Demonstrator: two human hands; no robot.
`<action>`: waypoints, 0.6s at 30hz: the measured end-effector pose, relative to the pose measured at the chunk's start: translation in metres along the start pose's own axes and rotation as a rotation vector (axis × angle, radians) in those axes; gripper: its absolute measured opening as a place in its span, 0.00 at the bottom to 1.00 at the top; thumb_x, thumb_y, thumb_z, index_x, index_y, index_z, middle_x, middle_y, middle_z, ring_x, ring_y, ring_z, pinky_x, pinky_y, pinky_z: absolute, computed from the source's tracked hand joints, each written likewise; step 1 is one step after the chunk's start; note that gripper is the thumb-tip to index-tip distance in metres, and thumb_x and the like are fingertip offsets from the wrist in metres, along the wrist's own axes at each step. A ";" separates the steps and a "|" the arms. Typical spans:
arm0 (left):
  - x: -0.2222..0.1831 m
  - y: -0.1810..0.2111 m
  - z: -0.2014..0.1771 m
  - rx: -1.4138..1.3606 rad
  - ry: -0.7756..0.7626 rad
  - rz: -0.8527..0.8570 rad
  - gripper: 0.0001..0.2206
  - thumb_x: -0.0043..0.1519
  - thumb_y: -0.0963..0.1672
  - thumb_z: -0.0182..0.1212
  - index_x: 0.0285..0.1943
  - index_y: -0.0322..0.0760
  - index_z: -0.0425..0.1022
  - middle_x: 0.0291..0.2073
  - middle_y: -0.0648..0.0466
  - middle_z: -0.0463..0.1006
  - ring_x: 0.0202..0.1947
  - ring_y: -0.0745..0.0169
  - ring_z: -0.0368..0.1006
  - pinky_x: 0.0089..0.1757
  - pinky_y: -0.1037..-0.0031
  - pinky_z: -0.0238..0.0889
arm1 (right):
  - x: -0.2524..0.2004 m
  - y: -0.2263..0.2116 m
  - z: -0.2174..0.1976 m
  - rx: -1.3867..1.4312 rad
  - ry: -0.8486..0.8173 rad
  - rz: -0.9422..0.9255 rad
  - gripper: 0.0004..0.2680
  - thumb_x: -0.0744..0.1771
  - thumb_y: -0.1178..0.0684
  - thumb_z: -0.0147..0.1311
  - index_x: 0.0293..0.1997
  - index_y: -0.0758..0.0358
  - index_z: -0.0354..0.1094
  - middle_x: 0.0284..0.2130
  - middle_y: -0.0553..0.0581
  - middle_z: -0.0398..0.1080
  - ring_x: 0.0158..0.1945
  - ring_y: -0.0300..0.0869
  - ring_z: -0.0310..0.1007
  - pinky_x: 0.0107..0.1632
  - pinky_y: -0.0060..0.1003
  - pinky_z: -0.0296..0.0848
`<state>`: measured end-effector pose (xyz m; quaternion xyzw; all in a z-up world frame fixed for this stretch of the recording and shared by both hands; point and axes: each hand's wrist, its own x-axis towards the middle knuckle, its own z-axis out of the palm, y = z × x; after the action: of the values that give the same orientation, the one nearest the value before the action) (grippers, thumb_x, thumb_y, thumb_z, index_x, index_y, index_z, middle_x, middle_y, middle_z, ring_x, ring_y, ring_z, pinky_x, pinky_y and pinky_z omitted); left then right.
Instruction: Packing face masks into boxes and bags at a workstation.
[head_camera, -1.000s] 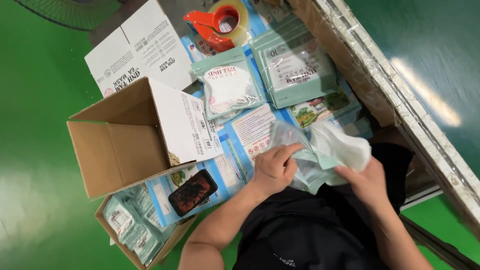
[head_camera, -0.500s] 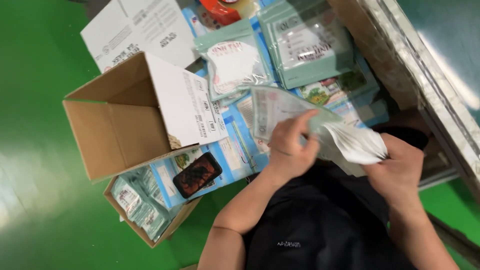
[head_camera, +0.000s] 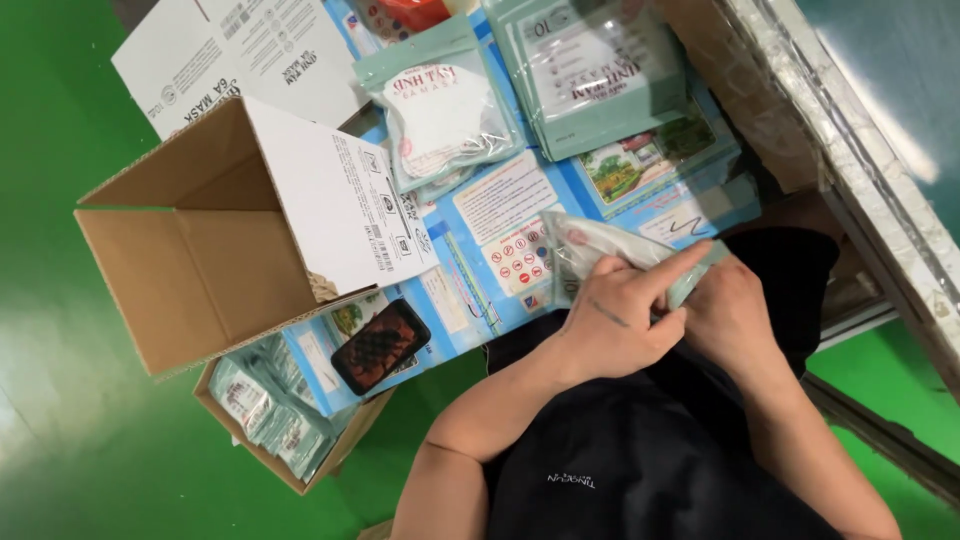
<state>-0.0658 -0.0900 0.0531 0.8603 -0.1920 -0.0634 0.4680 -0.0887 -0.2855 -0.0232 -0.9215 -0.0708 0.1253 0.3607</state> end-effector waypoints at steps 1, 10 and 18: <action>0.003 0.003 -0.008 -0.101 -0.063 -0.049 0.31 0.56 0.42 0.64 0.73 0.40 0.66 0.26 0.56 0.76 0.31 0.58 0.75 0.53 0.62 0.64 | 0.001 0.000 -0.005 0.022 0.038 -0.035 0.07 0.61 0.57 0.63 0.40 0.64 0.76 0.39 0.60 0.76 0.46 0.50 0.77 0.49 0.41 0.73; 0.010 -0.020 -0.039 0.011 0.071 0.197 0.34 0.50 0.52 0.73 0.65 0.39 0.69 0.52 0.40 0.78 0.53 0.39 0.74 0.56 0.58 0.63 | -0.003 0.017 -0.016 0.361 -0.187 0.014 0.06 0.62 0.56 0.62 0.38 0.63 0.79 0.24 0.56 0.76 0.27 0.47 0.76 0.33 0.38 0.72; -0.007 -0.073 -0.018 -0.477 -0.112 -0.366 0.18 0.55 0.49 0.71 0.48 0.34 0.78 0.35 0.54 0.82 0.35 0.67 0.78 0.41 0.72 0.73 | -0.007 -0.011 -0.026 0.510 -0.120 -0.133 0.08 0.66 0.58 0.55 0.48 0.67 0.75 0.33 0.53 0.74 0.33 0.36 0.71 0.35 0.33 0.69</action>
<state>-0.0469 -0.0376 0.0023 0.7415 -0.0389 -0.2372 0.6264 -0.0883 -0.2959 0.0040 -0.7851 -0.1187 0.1695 0.5838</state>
